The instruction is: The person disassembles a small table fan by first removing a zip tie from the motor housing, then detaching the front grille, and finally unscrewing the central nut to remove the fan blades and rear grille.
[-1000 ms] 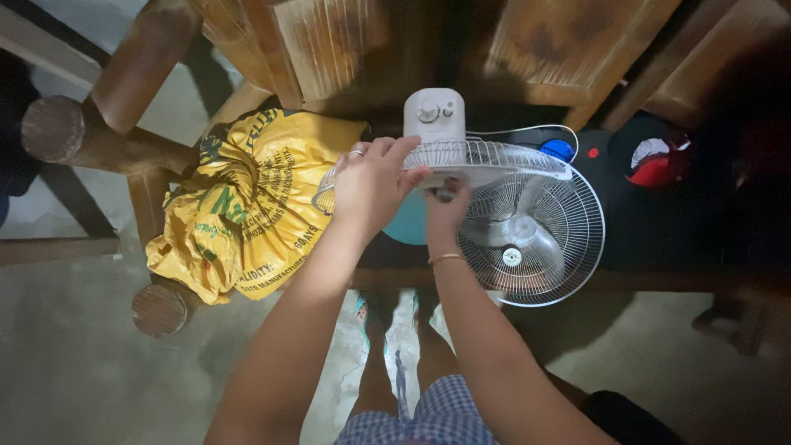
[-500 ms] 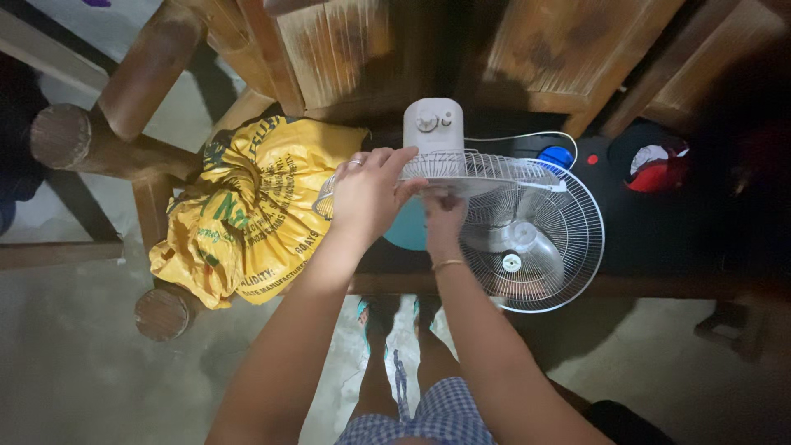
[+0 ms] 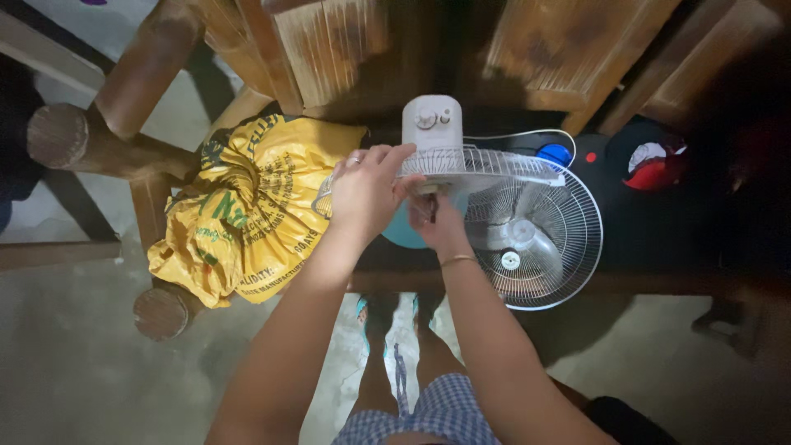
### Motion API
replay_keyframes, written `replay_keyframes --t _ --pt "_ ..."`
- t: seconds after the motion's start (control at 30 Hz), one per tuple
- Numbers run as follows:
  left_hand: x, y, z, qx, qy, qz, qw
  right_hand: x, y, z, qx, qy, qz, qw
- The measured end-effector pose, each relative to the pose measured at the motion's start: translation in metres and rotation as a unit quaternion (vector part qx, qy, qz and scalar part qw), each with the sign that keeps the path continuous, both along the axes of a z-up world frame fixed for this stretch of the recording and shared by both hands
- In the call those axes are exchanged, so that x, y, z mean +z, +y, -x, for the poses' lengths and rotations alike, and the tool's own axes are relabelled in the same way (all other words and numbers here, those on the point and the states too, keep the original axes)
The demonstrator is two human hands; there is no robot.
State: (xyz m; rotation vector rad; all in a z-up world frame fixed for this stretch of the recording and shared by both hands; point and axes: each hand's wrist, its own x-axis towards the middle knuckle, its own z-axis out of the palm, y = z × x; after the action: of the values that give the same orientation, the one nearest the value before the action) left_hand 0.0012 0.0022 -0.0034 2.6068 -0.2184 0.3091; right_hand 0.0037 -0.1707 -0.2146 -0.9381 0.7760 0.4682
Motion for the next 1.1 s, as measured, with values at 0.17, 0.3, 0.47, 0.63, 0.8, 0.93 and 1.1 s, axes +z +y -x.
replay_keyframes --t 0.17,0.3,0.47,0.63,0.8,0.93,1.1 --pt "-0.001 -0.001 0.002 -0.003 0.002 -0.01 1.0 -0.006 0.016 0.004 -0.017 -0.173 0.179 0.968" --pt "-0.003 -0.001 0.004 0.004 -0.018 0.002 1.0 -0.009 0.028 0.015 -0.021 -0.295 0.464 0.835" --pt "-0.003 -0.001 0.007 0.005 -0.022 -0.001 1.0 -0.016 0.021 0.029 -0.061 -0.284 0.411 0.864" --pt "-0.004 0.0 0.009 -0.002 -0.025 0.02 0.999 -0.024 0.009 -0.005 -0.106 0.005 -0.133 0.985" --pt "-0.004 0.002 0.012 -0.004 -0.02 0.022 1.0 -0.052 0.005 0.0 -0.108 -0.055 -0.107 0.987" --pt "-0.005 0.003 0.016 -0.008 -0.018 0.016 1.0 -0.054 0.022 0.014 -0.101 -0.212 0.226 0.945" --pt "-0.004 0.002 0.016 0.002 0.002 0.026 1.0 -0.055 0.021 0.034 -0.03 -0.299 0.525 0.796"
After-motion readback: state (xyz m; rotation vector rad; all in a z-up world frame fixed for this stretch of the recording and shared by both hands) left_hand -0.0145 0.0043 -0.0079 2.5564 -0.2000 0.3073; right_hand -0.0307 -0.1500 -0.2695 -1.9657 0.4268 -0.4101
